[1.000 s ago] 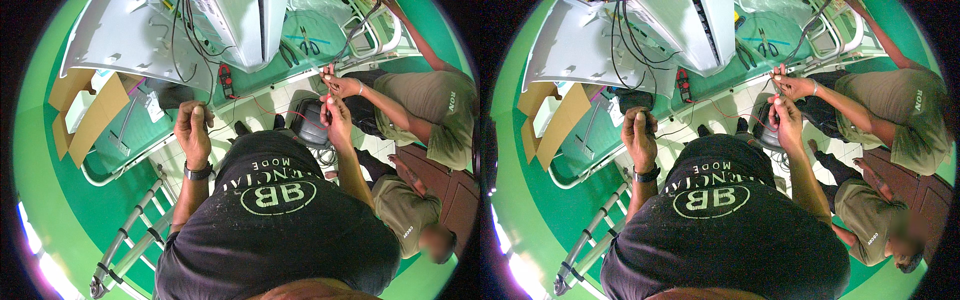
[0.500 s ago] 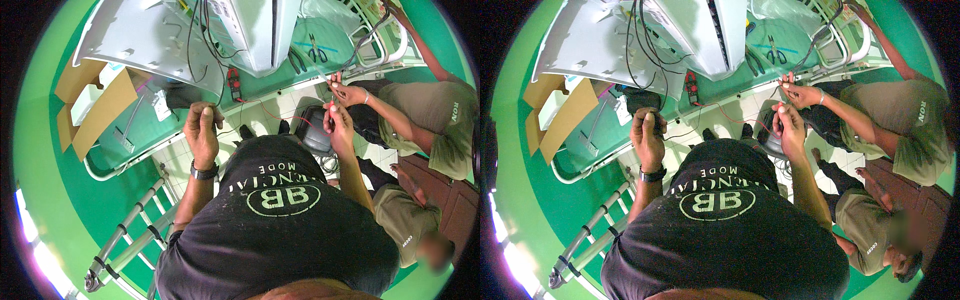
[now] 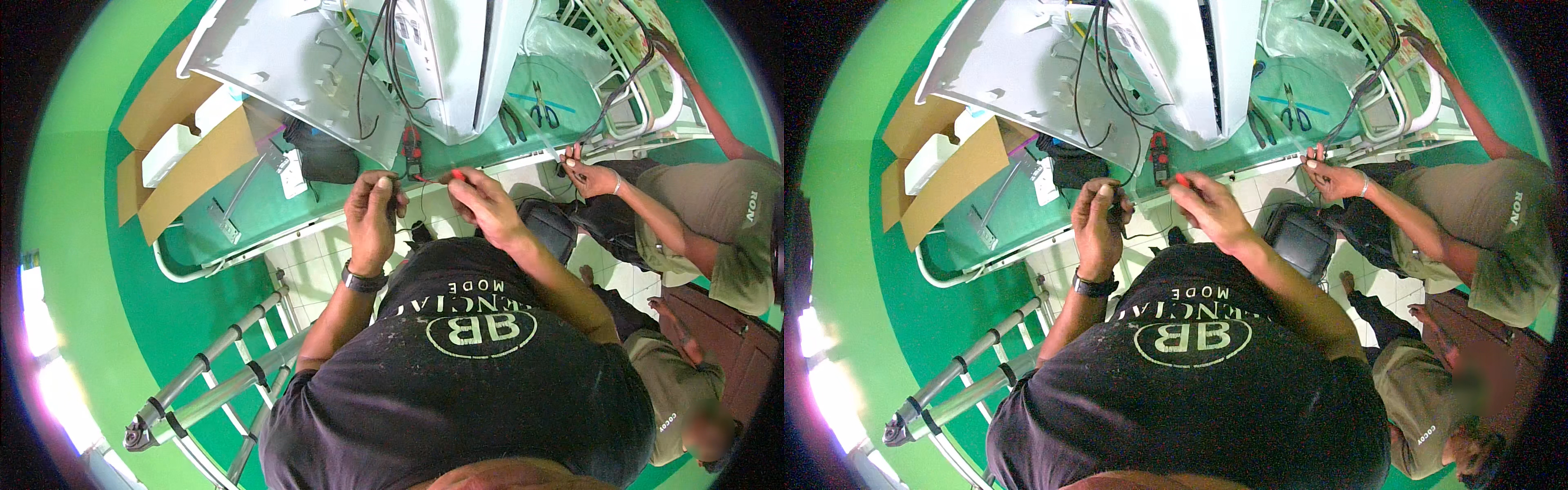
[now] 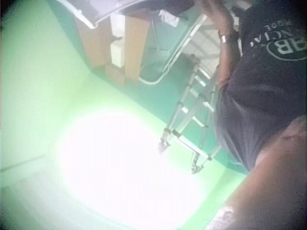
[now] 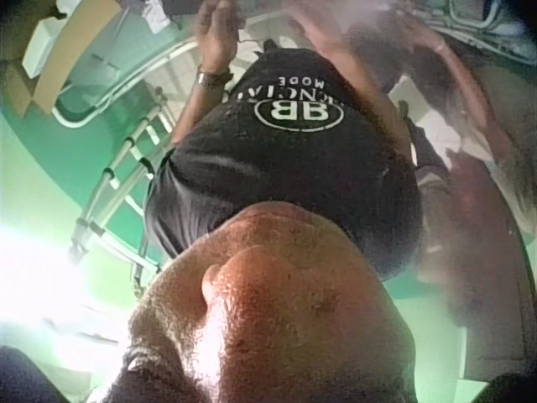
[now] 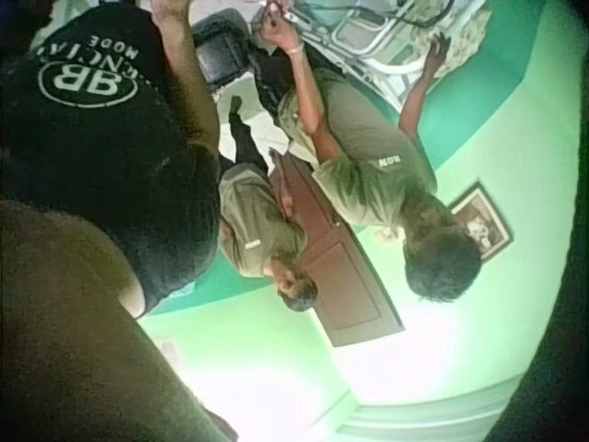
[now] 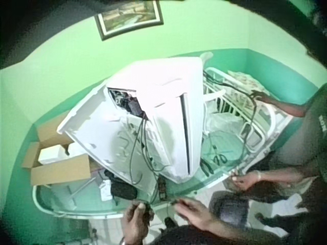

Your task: The person works on the internal wiring of a white appliance, using pliers to strip and cut wires. They also use a multimeter to test connections and handle various colored wires throughout the process.

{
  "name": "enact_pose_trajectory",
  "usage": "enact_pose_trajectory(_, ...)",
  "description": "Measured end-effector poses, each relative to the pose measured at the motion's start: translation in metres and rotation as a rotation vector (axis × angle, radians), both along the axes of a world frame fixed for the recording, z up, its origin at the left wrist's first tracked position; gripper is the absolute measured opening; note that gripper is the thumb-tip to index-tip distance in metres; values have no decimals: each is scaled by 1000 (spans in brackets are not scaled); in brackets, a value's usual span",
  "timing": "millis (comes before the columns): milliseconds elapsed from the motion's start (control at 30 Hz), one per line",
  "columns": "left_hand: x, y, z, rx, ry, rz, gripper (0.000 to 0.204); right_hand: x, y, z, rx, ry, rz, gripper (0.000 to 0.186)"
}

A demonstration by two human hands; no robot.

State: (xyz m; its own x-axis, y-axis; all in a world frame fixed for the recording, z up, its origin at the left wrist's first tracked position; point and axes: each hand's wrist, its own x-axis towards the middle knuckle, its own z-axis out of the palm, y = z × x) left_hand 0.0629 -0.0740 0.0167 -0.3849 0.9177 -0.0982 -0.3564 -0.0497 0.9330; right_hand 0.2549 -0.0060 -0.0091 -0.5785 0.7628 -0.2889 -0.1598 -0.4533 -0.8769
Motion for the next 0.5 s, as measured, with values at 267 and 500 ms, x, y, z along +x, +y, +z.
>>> enact_pose_trajectory(267,2,-3,-7,95,616,-30,12,-59,23,13,-265,185,54,22)
enact_pose_trajectory(500,-33,7,-52,-129,260,111,22,-64,38,-12,-387,287,47,15)
